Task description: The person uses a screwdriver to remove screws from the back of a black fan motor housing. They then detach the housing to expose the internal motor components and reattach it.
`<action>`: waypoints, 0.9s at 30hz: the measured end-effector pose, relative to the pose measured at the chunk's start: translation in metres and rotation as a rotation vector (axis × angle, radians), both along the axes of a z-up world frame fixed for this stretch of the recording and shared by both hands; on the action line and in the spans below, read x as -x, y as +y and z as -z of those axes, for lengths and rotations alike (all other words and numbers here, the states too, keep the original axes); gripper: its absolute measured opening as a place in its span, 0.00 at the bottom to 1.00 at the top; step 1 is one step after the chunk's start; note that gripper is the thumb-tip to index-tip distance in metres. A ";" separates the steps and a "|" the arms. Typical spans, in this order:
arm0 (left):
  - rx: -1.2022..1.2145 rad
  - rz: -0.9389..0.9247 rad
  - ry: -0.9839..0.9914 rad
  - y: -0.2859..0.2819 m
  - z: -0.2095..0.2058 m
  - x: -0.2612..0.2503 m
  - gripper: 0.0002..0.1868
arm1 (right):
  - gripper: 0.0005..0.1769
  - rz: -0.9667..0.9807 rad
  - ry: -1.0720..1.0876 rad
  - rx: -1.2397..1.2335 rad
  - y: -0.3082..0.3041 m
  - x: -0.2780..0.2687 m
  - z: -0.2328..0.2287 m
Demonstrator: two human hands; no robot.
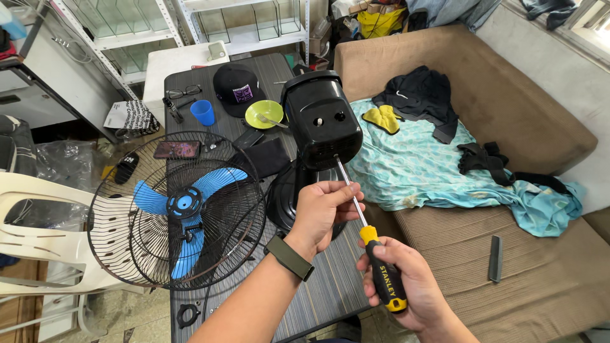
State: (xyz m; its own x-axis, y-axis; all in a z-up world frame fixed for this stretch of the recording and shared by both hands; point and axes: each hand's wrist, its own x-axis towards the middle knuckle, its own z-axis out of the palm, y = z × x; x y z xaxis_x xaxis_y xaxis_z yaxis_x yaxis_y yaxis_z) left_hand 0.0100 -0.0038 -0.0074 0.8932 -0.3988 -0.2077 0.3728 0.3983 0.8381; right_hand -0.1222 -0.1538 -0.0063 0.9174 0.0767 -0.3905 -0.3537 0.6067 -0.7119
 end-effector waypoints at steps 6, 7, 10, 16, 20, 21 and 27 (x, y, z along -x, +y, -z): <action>0.112 0.047 0.041 0.002 0.000 0.000 0.13 | 0.29 -0.034 0.030 -0.219 -0.001 0.000 -0.001; 0.144 0.056 0.044 0.001 0.000 0.000 0.13 | 0.30 -0.055 0.019 -0.259 -0.002 0.000 0.000; 0.189 0.071 0.053 0.002 -0.001 0.001 0.15 | 0.28 -0.033 0.061 -0.209 -0.005 -0.001 0.003; -0.028 0.020 -0.011 -0.001 0.003 0.002 0.14 | 0.18 0.015 -0.031 0.001 -0.007 0.000 0.005; 0.000 -0.007 -0.019 -0.002 0.005 0.000 0.14 | 0.20 0.005 -0.001 -0.106 -0.005 -0.001 0.005; 0.027 0.006 0.004 -0.002 0.005 0.000 0.14 | 0.23 -0.011 0.010 -0.177 -0.005 -0.001 0.004; 0.158 0.059 0.056 0.001 0.000 0.002 0.16 | 0.29 -0.051 0.068 -0.244 -0.004 0.001 0.004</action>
State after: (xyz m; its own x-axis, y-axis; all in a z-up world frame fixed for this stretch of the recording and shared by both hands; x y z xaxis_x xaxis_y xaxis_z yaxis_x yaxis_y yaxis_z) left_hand 0.0077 -0.0027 -0.0078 0.8562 -0.4815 -0.1872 0.4437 0.4997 0.7439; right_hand -0.1228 -0.1573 -0.0101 0.8820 0.2222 -0.4156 -0.4307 0.7378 -0.5197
